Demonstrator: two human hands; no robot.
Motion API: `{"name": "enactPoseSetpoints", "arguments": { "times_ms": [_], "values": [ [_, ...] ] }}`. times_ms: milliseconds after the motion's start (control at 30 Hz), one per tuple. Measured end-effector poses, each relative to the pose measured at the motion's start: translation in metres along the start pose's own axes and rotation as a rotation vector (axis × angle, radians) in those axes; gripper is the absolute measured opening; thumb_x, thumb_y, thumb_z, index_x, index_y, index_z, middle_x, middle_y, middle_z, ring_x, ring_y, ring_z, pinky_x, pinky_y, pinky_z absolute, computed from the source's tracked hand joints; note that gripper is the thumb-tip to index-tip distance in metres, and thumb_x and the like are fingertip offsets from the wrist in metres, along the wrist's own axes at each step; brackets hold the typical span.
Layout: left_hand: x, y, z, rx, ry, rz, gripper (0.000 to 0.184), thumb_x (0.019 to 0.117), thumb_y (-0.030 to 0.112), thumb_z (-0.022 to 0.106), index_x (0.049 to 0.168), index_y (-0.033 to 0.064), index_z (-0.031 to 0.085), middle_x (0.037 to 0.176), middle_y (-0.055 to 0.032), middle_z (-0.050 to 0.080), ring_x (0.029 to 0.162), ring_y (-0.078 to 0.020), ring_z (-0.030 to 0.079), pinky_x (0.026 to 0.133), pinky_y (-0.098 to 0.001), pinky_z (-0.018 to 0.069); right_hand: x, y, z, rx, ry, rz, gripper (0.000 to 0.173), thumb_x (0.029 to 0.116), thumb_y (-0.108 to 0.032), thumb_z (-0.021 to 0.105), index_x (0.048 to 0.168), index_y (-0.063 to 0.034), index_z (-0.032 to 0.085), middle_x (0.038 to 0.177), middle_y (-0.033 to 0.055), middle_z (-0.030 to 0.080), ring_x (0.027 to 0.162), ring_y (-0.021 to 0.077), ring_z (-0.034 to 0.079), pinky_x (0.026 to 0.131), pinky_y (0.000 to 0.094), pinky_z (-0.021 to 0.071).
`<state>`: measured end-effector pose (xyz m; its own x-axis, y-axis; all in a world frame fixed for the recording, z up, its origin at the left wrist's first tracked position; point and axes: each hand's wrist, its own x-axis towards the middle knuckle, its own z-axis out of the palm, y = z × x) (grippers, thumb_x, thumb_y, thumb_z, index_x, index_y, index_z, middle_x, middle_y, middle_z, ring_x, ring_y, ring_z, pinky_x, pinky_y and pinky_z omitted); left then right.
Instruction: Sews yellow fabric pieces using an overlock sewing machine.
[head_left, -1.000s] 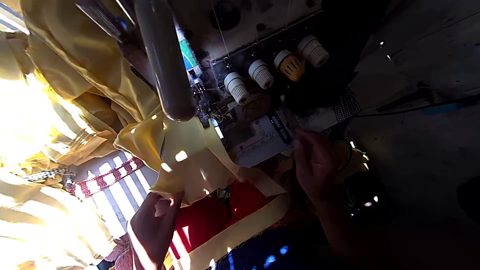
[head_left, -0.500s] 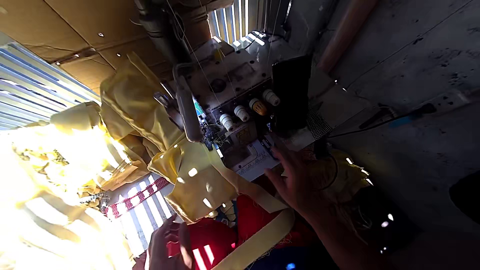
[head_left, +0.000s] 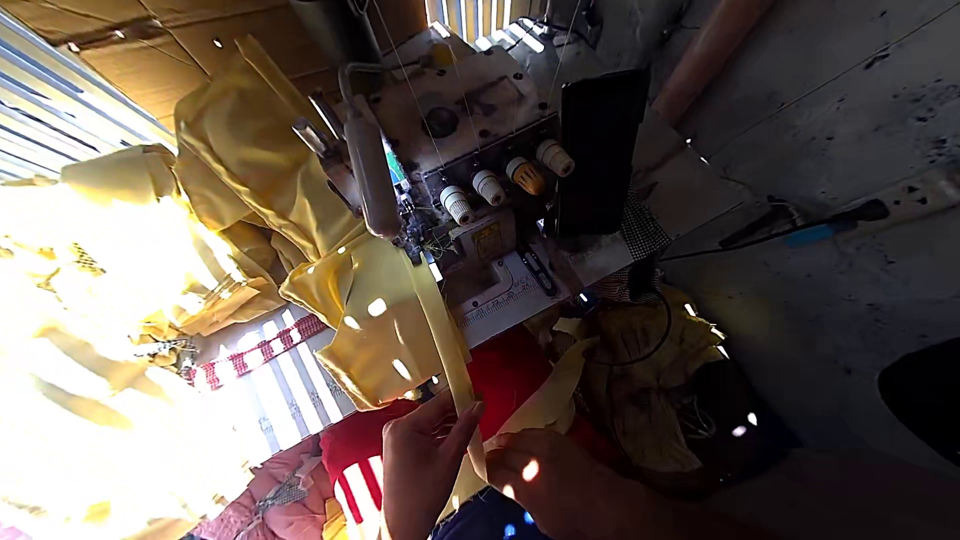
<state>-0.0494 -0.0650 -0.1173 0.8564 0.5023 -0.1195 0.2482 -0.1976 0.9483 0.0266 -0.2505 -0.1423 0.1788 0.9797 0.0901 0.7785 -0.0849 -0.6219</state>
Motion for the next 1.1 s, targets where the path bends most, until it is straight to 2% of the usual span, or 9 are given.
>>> {"name": "enactPoseSetpoints", "arguments": {
  "times_ms": [67, 133, 267, 333, 433, 600, 767, 900, 1100],
  "values": [
    [0.002, 0.0, -0.003, 0.065, 0.05, 0.041, 0.017, 0.0939, 0.025, 0.074, 0.095, 0.009, 0.079, 0.085, 0.0014, 0.079, 0.077, -0.0079, 0.076, 0.071, -0.0251, 0.0655, -0.001, 0.011, -0.009, 0.084, -0.196, -0.044, 0.019, 0.1005, -0.007, 0.055, 0.109, -0.0093, 0.072, 0.116, 0.0054, 0.073, 0.121, 0.0249, 0.065, 0.106, 0.0436, 0.0507],
    [0.006, -0.002, -0.019, 0.003, 0.04, 0.076, 0.015, 0.0951, 0.023, 0.073, 0.096, 0.0097, 0.08, 0.091, -0.0005, 0.079, 0.083, -0.0106, 0.076, 0.076, -0.0274, 0.0655, 0.007, 0.035, -0.027, 0.227, -0.166, 0.05, 0.02, 0.1027, -0.018, 0.059, 0.109, -0.0087, 0.076, 0.112, 0.006, 0.075, 0.112, 0.0229, 0.069, 0.099, 0.0459, 0.0553],
    [0.017, -0.006, -0.062, -0.72, -0.278, 0.044, 0.02, 0.1001, 0.028, 0.066, 0.105, 0.0139, 0.08, 0.101, -0.0028, 0.077, 0.095, -0.0123, 0.073, 0.088, -0.0304, 0.0597, 0.035, 0.084, -0.052, 0.008, 0.665, 0.367, 0.033, 0.1045, -0.025, 0.058, 0.126, -0.0038, 0.07, 0.1, 0.0105, 0.073, 0.088, 0.0183, 0.07, 0.078, 0.0359, 0.0603],
    [0.021, -0.003, -0.07, -0.993, -0.312, -0.066, 0.018, 0.0964, 0.027, 0.07, 0.106, 0.014, 0.078, 0.089, 0.0005, 0.075, 0.08, -0.0068, 0.071, 0.076, -0.0239, 0.0598, 0.045, 0.103, -0.06, -0.074, 0.783, 0.497, 0.054, 0.1041, -0.026, 0.059, 0.152, -0.005, 0.047, 0.104, 0.0139, 0.067, 0.086, 0.0212, 0.066, 0.076, 0.0377, 0.0583],
    [0.021, 0.003, -0.062, -0.777, -0.066, -0.198, 0.025, 0.0782, 0.018, 0.088, 0.1, 0.0111, 0.078, 0.079, -0.0028, 0.075, 0.068, -0.0082, 0.071, 0.068, -0.0251, 0.0621, 0.053, 0.113, -0.069, -0.078, 0.755, 0.589, 0.077, 0.1037, -0.036, 0.06, 0.165, -0.0088, 0.022, 0.105, 0.016, 0.063, 0.079, 0.0245, 0.062, 0.069, 0.0405, 0.0558],
    [0.009, 0.012, -0.058, -0.694, -0.218, -0.113, 0.012, 0.091, 0.018, 0.077, 0.099, 0.0091, 0.079, 0.085, -0.0031, 0.077, 0.075, -0.0084, 0.073, 0.072, -0.0266, 0.0627, 0.055, 0.105, -0.075, -0.065, 0.773, 0.561, 0.066, 0.105, -0.035, 0.058, 0.159, -0.0047, 0.035, 0.105, 0.0158, 0.064, 0.083, 0.024, 0.064, 0.069, 0.0394, 0.0561],
    [0.002, 0.038, -0.039, -0.66, -0.206, -0.092, 0.01, 0.0968, 0.014, 0.069, 0.097, 0.0074, 0.077, 0.083, 0.0005, 0.075, 0.073, -0.0045, 0.07, 0.069, -0.0224, 0.0599, 0.094, 0.08, -0.044, 0.458, 0.66, 0.281, 0.053, 0.1038, -0.026, 0.06, 0.146, 0.0025, 0.047, 0.134, 0.015, 0.063, 0.117, 0.0189, 0.067, 0.094, 0.0359, 0.0595],
    [-0.005, 0.02, -0.008, -0.545, -0.233, -0.179, 0.012, 0.1001, 0.006, 0.063, 0.108, -0.0013, 0.067, 0.092, -0.0067, 0.076, 0.083, -0.0134, 0.073, 0.08, -0.0316, 0.0623, 0.102, 0.047, -0.021, 0.942, 0.504, 0.335, 0.03, 0.0991, -0.006, 0.06, 0.128, -0.0035, 0.063, 0.103, 0.0055, 0.074, 0.086, 0.0111, 0.072, 0.076, 0.0281, 0.0619],
    [-0.016, -0.012, 0.0, -0.663, -0.033, -0.415, 0.017, 0.0848, -0.002, 0.078, 0.101, -0.001, 0.073, 0.084, -0.0072, 0.077, 0.078, -0.012, 0.074, 0.08, -0.0303, 0.0621, 0.051, 0.034, -0.001, 1.105, 0.364, 0.473, 0.023, 0.0963, -0.003, 0.066, 0.118, 0.0049, 0.068, 0.103, 0.0076, 0.075, 0.094, 0.0094, 0.072, 0.088, 0.0254, 0.0605]
  ]
}}
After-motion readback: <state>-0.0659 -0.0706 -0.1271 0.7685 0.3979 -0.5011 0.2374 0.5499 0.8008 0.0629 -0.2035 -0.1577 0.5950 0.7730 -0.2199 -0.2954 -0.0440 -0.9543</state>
